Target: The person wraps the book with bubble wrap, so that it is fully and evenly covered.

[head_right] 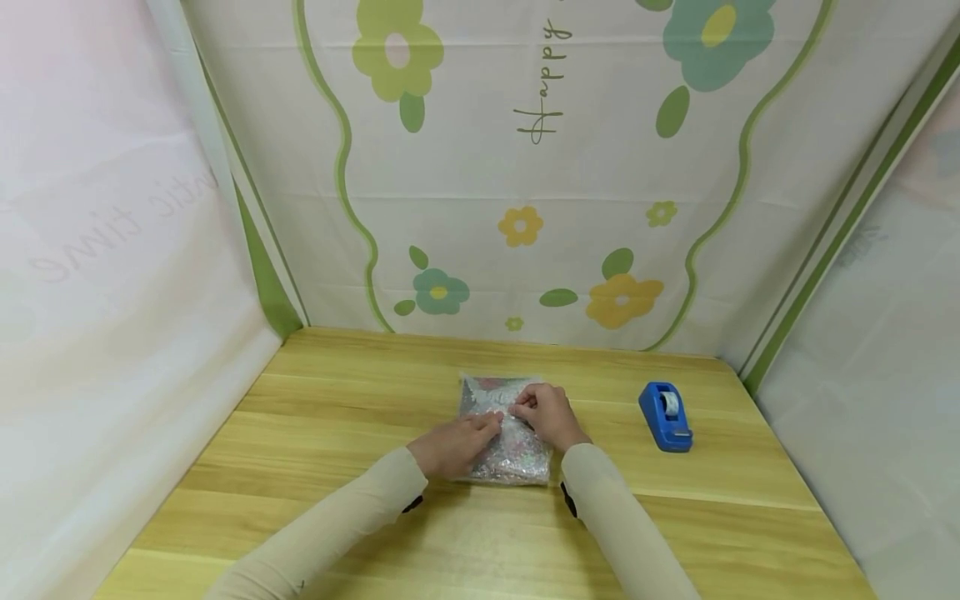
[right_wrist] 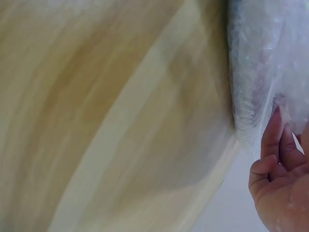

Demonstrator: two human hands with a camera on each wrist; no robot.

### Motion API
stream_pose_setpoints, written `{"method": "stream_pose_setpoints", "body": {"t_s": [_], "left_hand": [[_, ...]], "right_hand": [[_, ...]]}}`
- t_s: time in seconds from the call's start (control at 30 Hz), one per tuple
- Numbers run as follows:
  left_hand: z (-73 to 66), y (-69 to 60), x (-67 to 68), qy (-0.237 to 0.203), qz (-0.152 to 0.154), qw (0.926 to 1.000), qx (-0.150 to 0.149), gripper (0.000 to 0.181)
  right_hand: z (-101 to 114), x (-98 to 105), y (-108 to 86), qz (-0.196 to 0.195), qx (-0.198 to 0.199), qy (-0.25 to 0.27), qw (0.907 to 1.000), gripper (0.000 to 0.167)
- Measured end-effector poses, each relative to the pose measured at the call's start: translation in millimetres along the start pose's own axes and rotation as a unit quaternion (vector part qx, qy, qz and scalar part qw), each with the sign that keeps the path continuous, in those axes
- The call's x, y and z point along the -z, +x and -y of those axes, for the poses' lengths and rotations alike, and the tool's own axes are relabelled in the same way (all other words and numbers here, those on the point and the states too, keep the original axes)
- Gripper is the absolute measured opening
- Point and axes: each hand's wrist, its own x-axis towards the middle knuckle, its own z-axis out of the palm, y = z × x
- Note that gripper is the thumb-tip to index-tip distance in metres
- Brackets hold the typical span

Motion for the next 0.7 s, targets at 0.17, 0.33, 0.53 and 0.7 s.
{"method": "stream_pose_setpoints", "body": {"t_s": [0.17, 0.33, 0.53, 0.7], "left_hand": [[0.2, 0.0, 0.4, 0.004, -0.006, 1.0000, -0.001, 0.046], [0.0, 0.6, -1.4, 0.000, -0.001, 1.0000, 0.002, 0.047], [-0.6, 0.3, -1.9, 0.000, -0.002, 1.0000, 0.002, 0.046], [-0.7, 0.1, -0.9, 0.003, -0.001, 1.0000, -0.002, 0.045]], "right_hand": [[0.1, 3.1, -0.7, 0.011, 0.004, -0.003, 0.9999, 0.012], [2.0, 2.4, -0.5, 0.020, -0.001, -0.008, 0.9998, 0.008], [5.5, -2.1, -1.9, 0.015, -0.019, 0.001, 0.9997, 0.007], [6.4, -4.5, -1.1, 0.005, -0.019, -0.004, 0.9998, 0.008]]}}
